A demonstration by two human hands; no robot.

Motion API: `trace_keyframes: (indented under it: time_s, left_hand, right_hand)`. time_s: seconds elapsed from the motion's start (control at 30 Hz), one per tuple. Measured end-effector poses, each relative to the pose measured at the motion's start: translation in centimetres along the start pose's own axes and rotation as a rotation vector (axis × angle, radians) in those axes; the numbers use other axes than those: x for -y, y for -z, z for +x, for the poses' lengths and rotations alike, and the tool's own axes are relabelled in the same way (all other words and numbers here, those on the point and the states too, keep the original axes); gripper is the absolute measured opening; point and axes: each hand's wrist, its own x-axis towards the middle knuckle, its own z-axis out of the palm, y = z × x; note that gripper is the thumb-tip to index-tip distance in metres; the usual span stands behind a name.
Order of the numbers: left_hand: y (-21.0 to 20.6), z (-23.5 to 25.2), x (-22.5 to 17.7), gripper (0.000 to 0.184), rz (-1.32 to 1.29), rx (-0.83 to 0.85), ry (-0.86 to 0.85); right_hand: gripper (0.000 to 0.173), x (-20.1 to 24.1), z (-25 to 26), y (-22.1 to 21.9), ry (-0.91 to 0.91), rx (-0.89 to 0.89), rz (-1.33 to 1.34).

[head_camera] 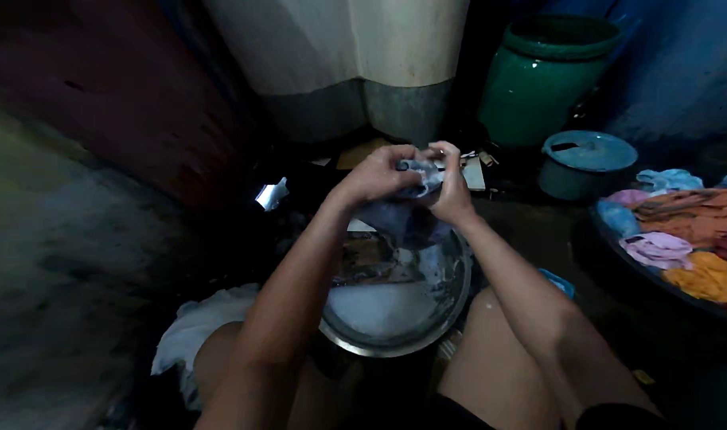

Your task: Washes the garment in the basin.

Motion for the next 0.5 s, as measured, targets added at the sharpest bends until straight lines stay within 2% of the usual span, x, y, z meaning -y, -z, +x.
trace_keyframes:
  time_s: [0.07, 0.1, 0.17, 0.2, 0.23, 0.3, 0.4, 0.47, 0.5]
  left_hand:
    - [-1.2, 0.1, 0.9, 0.024, 0.194, -0.284, -0.033]
    - [-1.9, 0.0, 1.9, 0.030, 0.212, -0.444, -0.019]
    - [-4.0, -0.9, 4.7, 0.049, 0.070, -0.719, 0.069]
    - [-5.4, -1.5, 6.3, 0.061, -0.072, -0.776, 0.155]
    - [-7.1, -2.2, 7.9, 0.071, -0.228, -0.765, 0.266]
    - [-10.5, -2.7, 10.7, 0.075, -0.463, -0.689, 0.434]
    - [-13.1, -1.7, 12.9, 0.075, -0.563, -0.585, 0.433]
    - [-12.5, -0.9, 10.6, 0.075, -0.537, -0.594, 0.411]
    - [-11.4, -0.9, 7.2, 0.065, -0.505, -0.607, 0.485]
  right_hand:
    - [0.064, -0.1, 0.6, 0.2, -0.218, 0.116, 0.094]
    - [0.053, -0.5, 0.7, -0.2, -0.332, 0.118, 0.116]
    - [0.052, -1.3, 0.5, -1.3, -0.513, 0.046, 0.222]
    - [0.055, -1.7, 0.5, -1.9, -0.578, 0.000, 0.297]
    - [0.056, -1.7, 0.5, -2.3, -0.625, -0.035, 0.378]
    - [0.061, -1.0, 0.1, -2.6, -0.714, -0.040, 0.546]
    - [0.062, 0.8, -0.7, -2.2, -0.798, 0.016, 0.809]
    - [0.051, 1.7, -0.8, -1.5, -0.795, 0.075, 0.920]
    - [0.045, 2.1, -0.8, -1.1, -0.773, 0.096, 0.941]
